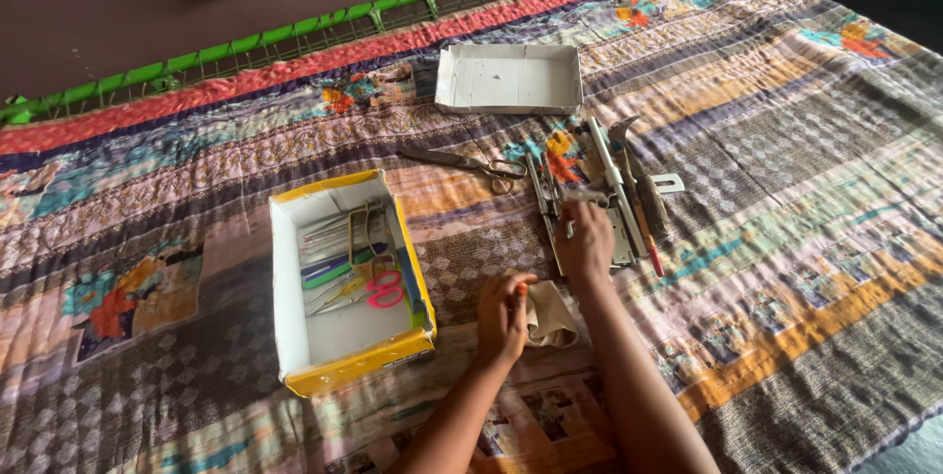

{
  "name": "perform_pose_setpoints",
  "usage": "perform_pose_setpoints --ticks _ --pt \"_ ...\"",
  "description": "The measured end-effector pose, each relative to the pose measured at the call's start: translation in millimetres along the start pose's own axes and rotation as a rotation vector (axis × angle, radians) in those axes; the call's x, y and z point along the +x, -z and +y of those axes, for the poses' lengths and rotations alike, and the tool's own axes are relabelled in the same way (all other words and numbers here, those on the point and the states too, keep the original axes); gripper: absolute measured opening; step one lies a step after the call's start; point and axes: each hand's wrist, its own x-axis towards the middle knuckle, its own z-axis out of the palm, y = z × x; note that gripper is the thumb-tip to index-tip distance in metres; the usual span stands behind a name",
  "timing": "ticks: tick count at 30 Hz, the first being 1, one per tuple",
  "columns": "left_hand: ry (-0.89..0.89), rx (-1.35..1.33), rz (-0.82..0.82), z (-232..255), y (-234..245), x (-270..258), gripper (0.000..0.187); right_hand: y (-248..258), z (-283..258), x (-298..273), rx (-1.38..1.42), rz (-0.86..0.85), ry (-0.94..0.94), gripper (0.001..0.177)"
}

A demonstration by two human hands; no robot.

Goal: The person wipes several metal hardware pieces with a cloth and places them into a small open box on a patterned bedspread. Other tools like scissors and a metal tray remain on the bed nearby.

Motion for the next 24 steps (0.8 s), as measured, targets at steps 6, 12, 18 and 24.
perform_pose_setpoints --ticks 6,12,18,24 --pt "0.453 -0.340 0.041 7 18 6 0.058 -2 -44 -21 0.224 -0.263 0.353 0.016" --pt "0.293 -0.268 0.022 21 26 17 0.061 14 6 -7 0.057 -0.028 -0.031 0.015" --pt "0.264 -0.161 -0.046 19 24 16 0.058 38 42 3 -0.452 -0.340 -0.420 0.029" --pt "0.234 -0.152 0.063 16 23 12 0.056 27 35 -7 -0.462 -0.303 -0.325 0.047"
